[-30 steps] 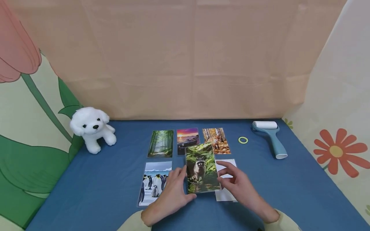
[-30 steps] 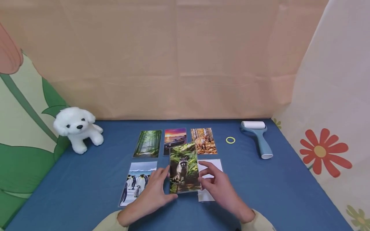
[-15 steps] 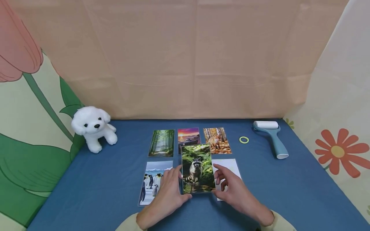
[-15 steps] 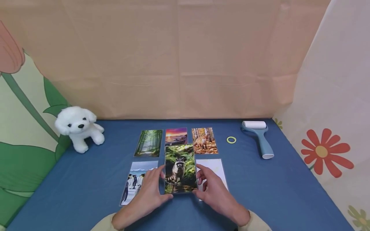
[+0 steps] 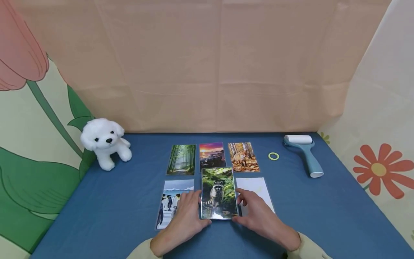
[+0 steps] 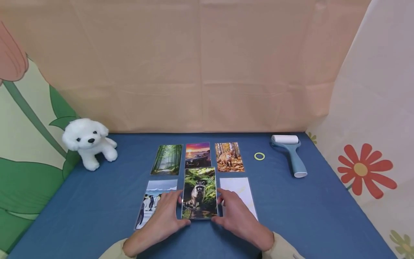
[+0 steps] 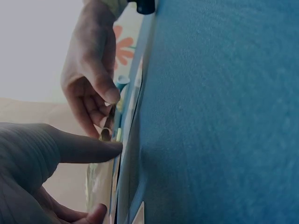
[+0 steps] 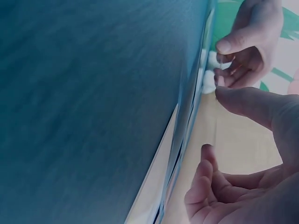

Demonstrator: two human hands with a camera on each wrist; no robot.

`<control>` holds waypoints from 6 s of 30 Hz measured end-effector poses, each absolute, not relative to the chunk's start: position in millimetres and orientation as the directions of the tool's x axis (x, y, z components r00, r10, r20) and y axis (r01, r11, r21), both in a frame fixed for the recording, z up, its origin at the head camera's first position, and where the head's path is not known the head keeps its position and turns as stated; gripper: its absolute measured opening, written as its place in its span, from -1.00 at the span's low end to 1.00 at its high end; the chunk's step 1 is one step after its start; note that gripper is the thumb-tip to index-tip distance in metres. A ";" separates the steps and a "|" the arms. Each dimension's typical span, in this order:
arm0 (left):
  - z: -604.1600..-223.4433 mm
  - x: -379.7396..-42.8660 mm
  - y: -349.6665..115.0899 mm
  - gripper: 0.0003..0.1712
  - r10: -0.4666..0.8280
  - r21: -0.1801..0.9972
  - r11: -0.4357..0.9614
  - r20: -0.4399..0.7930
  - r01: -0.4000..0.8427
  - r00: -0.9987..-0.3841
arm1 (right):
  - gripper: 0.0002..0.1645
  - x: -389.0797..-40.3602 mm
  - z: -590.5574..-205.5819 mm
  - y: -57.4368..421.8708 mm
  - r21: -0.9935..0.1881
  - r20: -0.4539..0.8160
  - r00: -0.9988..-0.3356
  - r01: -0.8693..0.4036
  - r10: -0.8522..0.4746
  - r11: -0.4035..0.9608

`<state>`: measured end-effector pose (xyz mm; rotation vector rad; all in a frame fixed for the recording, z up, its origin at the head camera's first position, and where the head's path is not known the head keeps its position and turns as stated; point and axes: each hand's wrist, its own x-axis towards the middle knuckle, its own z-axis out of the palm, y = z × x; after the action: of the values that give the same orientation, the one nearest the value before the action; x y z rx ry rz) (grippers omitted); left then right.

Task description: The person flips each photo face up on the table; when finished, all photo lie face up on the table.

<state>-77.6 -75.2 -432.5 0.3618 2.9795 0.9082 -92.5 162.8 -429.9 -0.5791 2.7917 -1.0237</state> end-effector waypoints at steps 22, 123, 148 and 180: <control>-431.4 -76.1 -78.5 -0.09 0.255 0.415 0.885 -0.054 0.211 -0.965 | -0.09 -93.0 -432.8 147.7 -0.480 -0.039 -0.917 -0.331 -0.397 0.812; -442.2 -85.3 20.2 -0.16 0.502 0.430 0.789 -0.040 0.438 -0.864 | -0.36 -82.0 -439.2 259.8 -0.285 -0.066 -0.937 -0.313 -0.344 0.906; -424.0 -75.8 39.8 -0.17 0.498 0.868 0.382 0.095 0.317 -0.862 | -0.31 -91.3 -412.8 254.0 -0.707 -0.174 -0.958 -0.041 -0.229 0.706; -445.3 -81.9 69.2 -0.04 0.591 0.678 0.598 -0.013 0.428 -0.806 | -0.32 -92.1 -387.0 271.8 -0.854 -0.177 -0.966 0.055 -0.188 0.517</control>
<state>-81.9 69.2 -445.3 0.8410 2.5903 1.0057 -92.1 271.8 -387.0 -0.1125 2.5125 -1.4279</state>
